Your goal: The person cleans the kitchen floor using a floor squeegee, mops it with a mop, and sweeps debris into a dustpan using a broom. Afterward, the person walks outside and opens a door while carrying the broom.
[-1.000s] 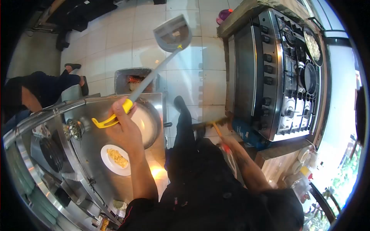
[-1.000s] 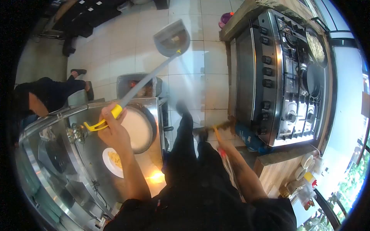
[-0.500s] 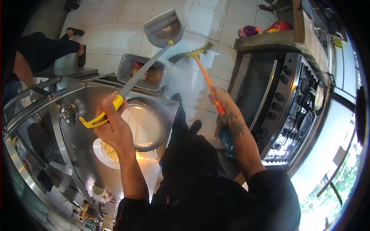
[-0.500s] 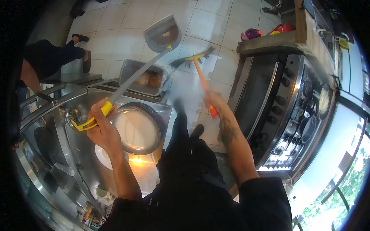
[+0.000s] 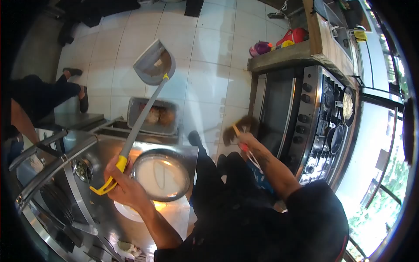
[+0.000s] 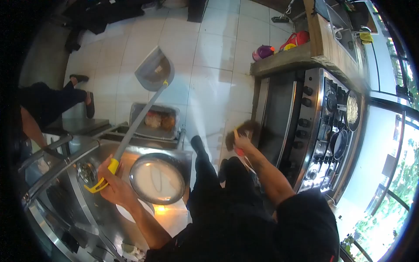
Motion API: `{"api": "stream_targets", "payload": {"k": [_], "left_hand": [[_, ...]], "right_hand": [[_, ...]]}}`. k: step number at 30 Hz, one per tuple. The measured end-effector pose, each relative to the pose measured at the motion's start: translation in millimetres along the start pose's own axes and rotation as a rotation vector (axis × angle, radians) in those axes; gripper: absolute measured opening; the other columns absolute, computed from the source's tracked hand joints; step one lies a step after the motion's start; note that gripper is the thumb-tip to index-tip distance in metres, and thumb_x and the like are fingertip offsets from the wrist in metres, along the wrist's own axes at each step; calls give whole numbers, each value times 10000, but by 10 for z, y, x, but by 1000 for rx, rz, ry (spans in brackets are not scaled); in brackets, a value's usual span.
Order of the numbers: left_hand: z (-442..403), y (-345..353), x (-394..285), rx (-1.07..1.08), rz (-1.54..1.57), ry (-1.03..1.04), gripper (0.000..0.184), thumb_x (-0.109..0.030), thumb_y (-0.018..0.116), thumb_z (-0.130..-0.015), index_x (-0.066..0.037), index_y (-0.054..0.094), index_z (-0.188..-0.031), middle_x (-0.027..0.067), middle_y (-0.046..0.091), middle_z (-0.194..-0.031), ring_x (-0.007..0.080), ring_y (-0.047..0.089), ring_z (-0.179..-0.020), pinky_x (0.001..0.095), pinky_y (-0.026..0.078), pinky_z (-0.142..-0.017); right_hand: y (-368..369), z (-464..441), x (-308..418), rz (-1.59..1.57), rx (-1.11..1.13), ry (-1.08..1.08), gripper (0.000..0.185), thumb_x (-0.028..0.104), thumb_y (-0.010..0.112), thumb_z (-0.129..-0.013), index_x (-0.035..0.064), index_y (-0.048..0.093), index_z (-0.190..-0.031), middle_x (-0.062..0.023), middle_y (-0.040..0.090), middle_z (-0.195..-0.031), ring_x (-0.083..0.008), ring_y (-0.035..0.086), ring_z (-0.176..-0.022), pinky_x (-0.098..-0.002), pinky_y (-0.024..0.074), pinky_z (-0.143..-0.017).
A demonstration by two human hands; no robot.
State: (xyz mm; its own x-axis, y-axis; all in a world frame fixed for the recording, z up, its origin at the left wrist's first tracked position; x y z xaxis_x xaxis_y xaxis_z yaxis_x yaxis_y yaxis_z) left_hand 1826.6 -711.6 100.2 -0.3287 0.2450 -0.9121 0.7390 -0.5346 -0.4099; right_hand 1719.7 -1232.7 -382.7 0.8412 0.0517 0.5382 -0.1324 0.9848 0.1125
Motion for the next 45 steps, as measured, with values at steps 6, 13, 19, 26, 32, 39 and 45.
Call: {"api": "stream_targets", "payload": {"k": [6, 13, 19, 26, 32, 39, 45], "left_hand": [[-72, 284, -220, 42, -122, 71, 418, -319, 478, -1080, 44, 684, -1049, 149, 698, -1026, 231, 718, -876, 298, 642, -783], [-118, 816, -317, -14, -82, 7, 484, -352, 488, -1074, 94, 673, -1040, 190, 697, -1010, 253, 723, -853, 332, 647, -783], [-118, 1081, -361, -107, -122, -126, 511, -389, 524, -1054, 102, 665, -1048, 216, 676, -1011, 277, 715, -860, 341, 650, -786], [-627, 1848, -332, -70, -169, -231, 517, -399, 542, -1046, 103, 664, -1069, 203, 670, -1004, 268, 707, -882, 347, 643, -788], [-1288, 2657, -118, 48, -174, -257, 517, -400, 570, -1034, 106, 664, -1079, 187, 670, -1006, 244, 696, -893, 350, 635, -790], [-1666, 3255, -77, 17, -142, -357, 527, -404, 570, -1035, 108, 645, -1136, 186, 677, -1046, 241, 691, -910, 333, 620, -822], [-1639, 3920, -272, -126, -257, -417, 533, -428, 516, -1054, 85, 646, -1115, 185, 667, -1047, 263, 686, -912, 348, 630, -815]], "right_hand": [[960, -1297, 1585, 430, 266, -428, 201, 170, 619, -858, 22, 633, -723, -75, 584, -510, -246, 549, -361, -403, 442, -372], [356, 105, 2953, 404, -235, -67, 267, 218, 646, -884, -12, 700, -1008, -211, 657, -746, -343, 657, -683, -454, 504, -632], [-304, 350, 3708, 972, -438, -504, 330, 143, 601, -918, -14, 643, -1206, -177, 701, -777, -269, 702, -693, -409, 543, -639], [233, -2331, 4403, 1713, -152, -282, 169, 112, 621, -833, 30, 767, -855, -166, 723, -885, -280, 728, -856, -410, 555, -665], [191, -1851, 5223, 972, -309, -246, 216, 131, 629, -857, -25, 682, -996, -262, 690, -980, -422, 685, -924, -517, 548, -780], [-1408, -800, 6757, 1389, -611, -265, 436, 269, 625, -917, -6, 524, -1240, -215, 621, -940, -417, 664, -848, -524, 539, -758], [-3226, -3693, 8044, 1472, -660, -189, 212, 148, 599, -865, -25, 682, -955, -240, 707, -933, -414, 700, -871, -500, 561, -747]]}}
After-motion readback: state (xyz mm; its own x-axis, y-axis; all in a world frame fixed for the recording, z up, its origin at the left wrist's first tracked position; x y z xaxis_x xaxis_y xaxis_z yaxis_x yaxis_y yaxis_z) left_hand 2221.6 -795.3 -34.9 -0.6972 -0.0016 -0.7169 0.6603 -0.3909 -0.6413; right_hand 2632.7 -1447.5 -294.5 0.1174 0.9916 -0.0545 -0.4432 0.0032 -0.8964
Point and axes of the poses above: each hand's wrist, its own z-axis away from the middle knuckle, its own y-axis out of the palm, x = y × z, the point moved 7 cm from there along -z, towards the middle knuckle
